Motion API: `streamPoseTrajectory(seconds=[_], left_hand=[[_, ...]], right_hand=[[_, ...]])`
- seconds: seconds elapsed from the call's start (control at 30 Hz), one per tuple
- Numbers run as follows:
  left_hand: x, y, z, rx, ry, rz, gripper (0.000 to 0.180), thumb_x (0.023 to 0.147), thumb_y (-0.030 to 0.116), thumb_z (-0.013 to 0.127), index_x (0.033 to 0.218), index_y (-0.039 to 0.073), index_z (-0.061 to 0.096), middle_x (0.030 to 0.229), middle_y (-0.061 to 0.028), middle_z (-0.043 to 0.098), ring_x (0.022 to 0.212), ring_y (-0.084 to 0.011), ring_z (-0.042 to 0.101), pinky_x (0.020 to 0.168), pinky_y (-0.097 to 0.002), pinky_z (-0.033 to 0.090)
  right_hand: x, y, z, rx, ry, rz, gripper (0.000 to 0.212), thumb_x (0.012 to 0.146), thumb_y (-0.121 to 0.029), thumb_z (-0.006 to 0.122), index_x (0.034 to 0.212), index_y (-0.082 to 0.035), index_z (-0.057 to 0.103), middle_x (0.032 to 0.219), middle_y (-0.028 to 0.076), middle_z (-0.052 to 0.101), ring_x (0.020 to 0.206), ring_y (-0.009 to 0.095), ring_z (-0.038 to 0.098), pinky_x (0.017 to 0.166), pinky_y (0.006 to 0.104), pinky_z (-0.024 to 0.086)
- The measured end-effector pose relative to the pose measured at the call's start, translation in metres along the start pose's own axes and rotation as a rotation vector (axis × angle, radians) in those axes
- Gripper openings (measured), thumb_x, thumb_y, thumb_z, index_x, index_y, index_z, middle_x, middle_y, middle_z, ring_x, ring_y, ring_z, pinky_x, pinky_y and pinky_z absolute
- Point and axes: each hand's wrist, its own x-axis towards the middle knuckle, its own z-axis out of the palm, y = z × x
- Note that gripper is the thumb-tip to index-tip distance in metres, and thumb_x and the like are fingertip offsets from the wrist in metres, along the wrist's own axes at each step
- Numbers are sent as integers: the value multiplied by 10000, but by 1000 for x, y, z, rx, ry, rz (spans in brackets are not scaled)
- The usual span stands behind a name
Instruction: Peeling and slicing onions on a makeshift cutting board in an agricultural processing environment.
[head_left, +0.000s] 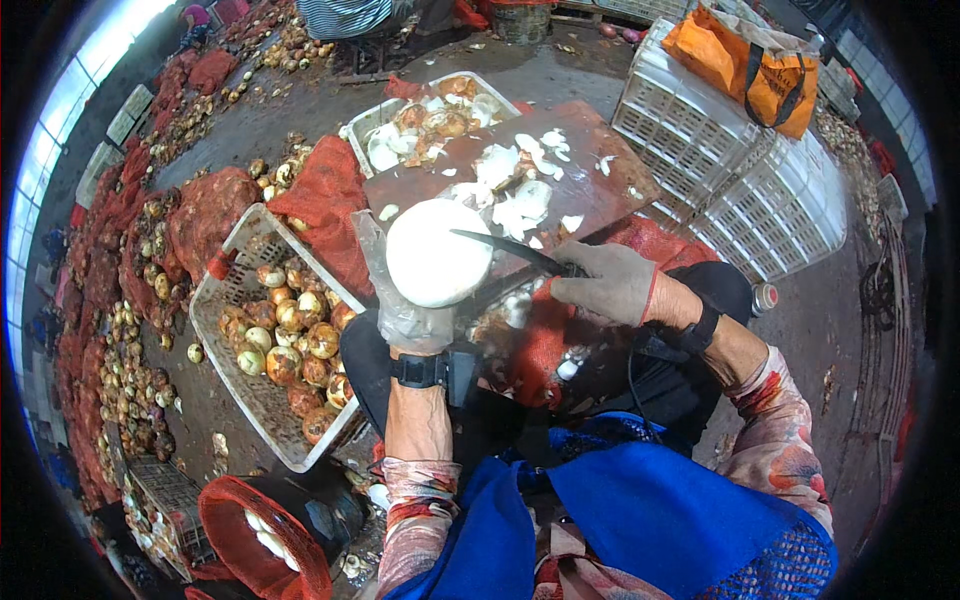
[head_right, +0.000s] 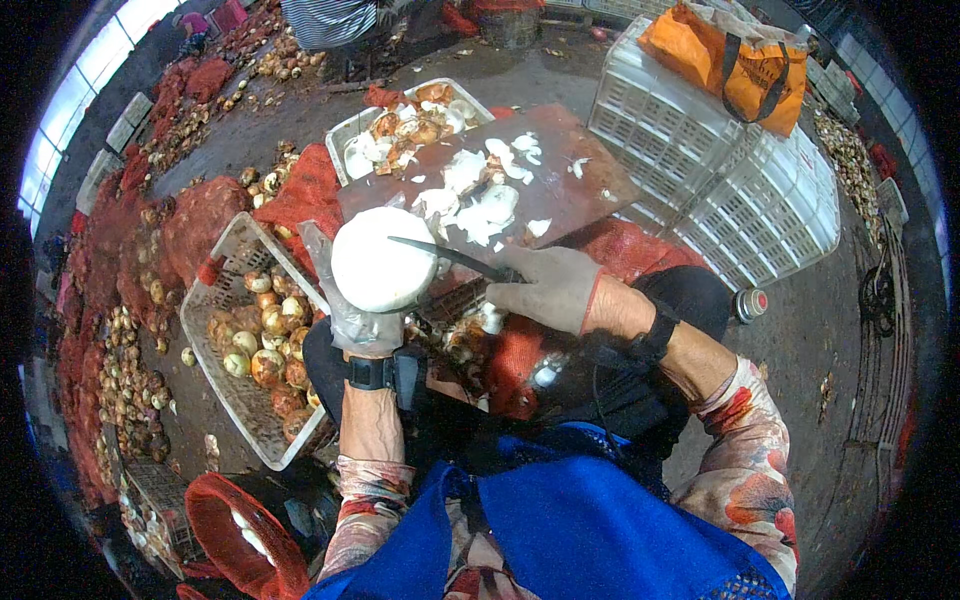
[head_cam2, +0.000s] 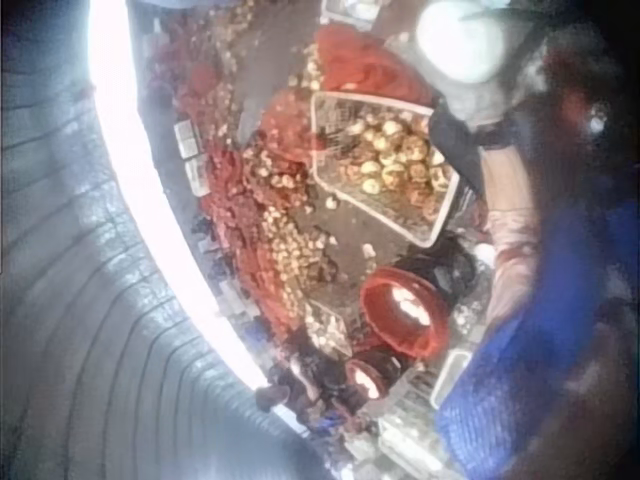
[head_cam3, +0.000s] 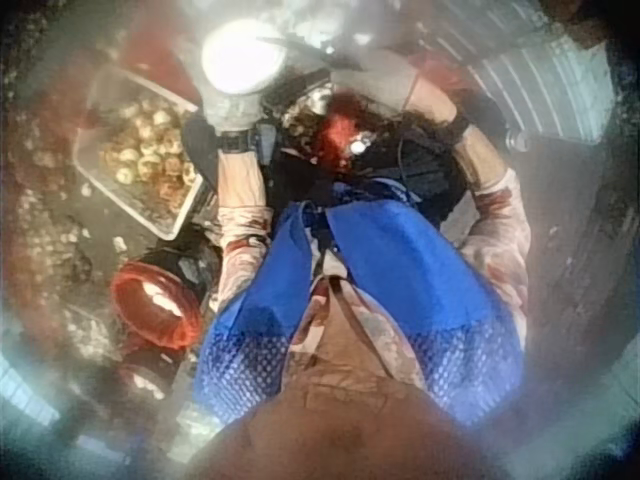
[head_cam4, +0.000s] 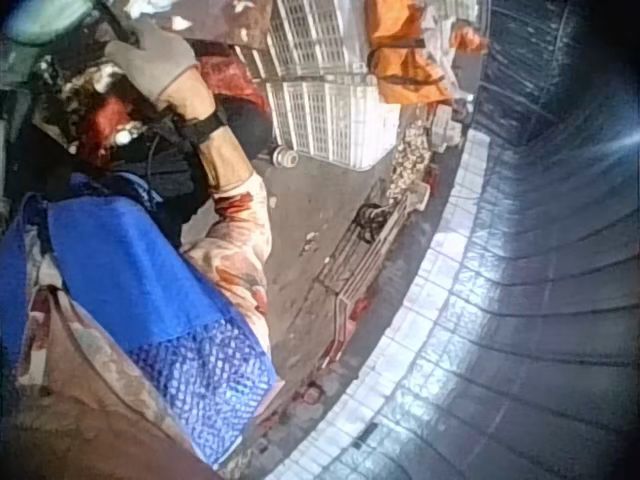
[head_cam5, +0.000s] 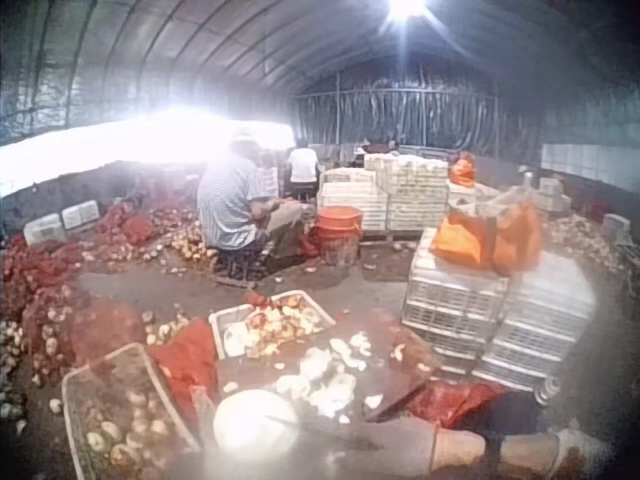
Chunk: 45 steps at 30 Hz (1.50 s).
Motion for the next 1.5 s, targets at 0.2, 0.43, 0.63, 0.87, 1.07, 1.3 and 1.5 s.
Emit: streamPoseTrajectory(seconds=[0.2, 0.43, 0.63, 0.87, 1.07, 1.3, 1.5], left_hand=[[-3, -1, -3, 125, 15, 167, 885, 799, 66, 681, 1490, 91, 130, 1436, -186, 349, 1203, -264, 499, 968, -337, 440], [-5, 18, 3, 302, -33, 194, 871, 812, 92, 678, 1491, 94, 133, 1413, -184, 405, 1155, -249, 547, 942, -334, 461], [-8, -4, -3, 249, -9, 219, 884, 809, 114, 690, 1492, 104, 130, 1270, -169, 547, 1087, -232, 590, 907, -332, 484], [-12, 14, 24, 329, 68, 89, 584, 878, 436, 578, 1267, 18, 453, 1129, -138, 614, 1024, -246, 609, 837, -335, 499], [-8, 0, -6, 51, -55, 52, 699, 874, 599, 485, 1258, 16, 486, 1149, -152, 606, 1031, -257, 613, 851, -366, 525], [19, 63, 12, -1038, -145, -698, 742, 853, 632, 493, 1249, 4, 500, 1161, -169, 598, 1003, -281, 626, 861, -417, 547], [23, 53, 18, -1070, -262, -708, 725, 850, 611, 523, 1233, -4, 501, 1103, -160, 619, 913, -255, 652, 781, -382, 576]], right_hand=[[-5, 10, -3, -9, -16, -122, 395, 912, -354, 516, 1135, -27, 521, 881, 264, 613, 868, 417, 607, 744, 436, 484], [-2, 14, 0, -39, 38, -77, 430, 913, -332, 509, 1262, -81, 488, 921, 254, 614, 868, 413, 601, 759, 447, 482], [19, 39, 41, -126, 163, -319, 392, 892, -312, 547, 1222, -101, 515, 873, 220, 612, 825, 394, 614, 691, 438, 494], [26, 1, 91, 1063, -205, -111, 303, 952, -324, 502, 796, -72, 562, 655, 13, 500, 582, 113, 495, 497, 261, 388], [-3, -14, 12, -69, 108, -196, 228, 910, -255, 551, 1017, -58, 596, 860, 183, 626, 788, 339, 626, 621, 426, 488], [5, -7, -36, -468, 147, -270, 286, 903, -363, 549, 1034, -117, 608, 802, 165, 620, 746, 342, 624, 632, 415, 493], [12, -11, -46, -600, 8, -329, 277, 913, -373, 530, 1022, -133, 616, 788, 137, 632, 718, 321, 632, 637, 411, 499]])
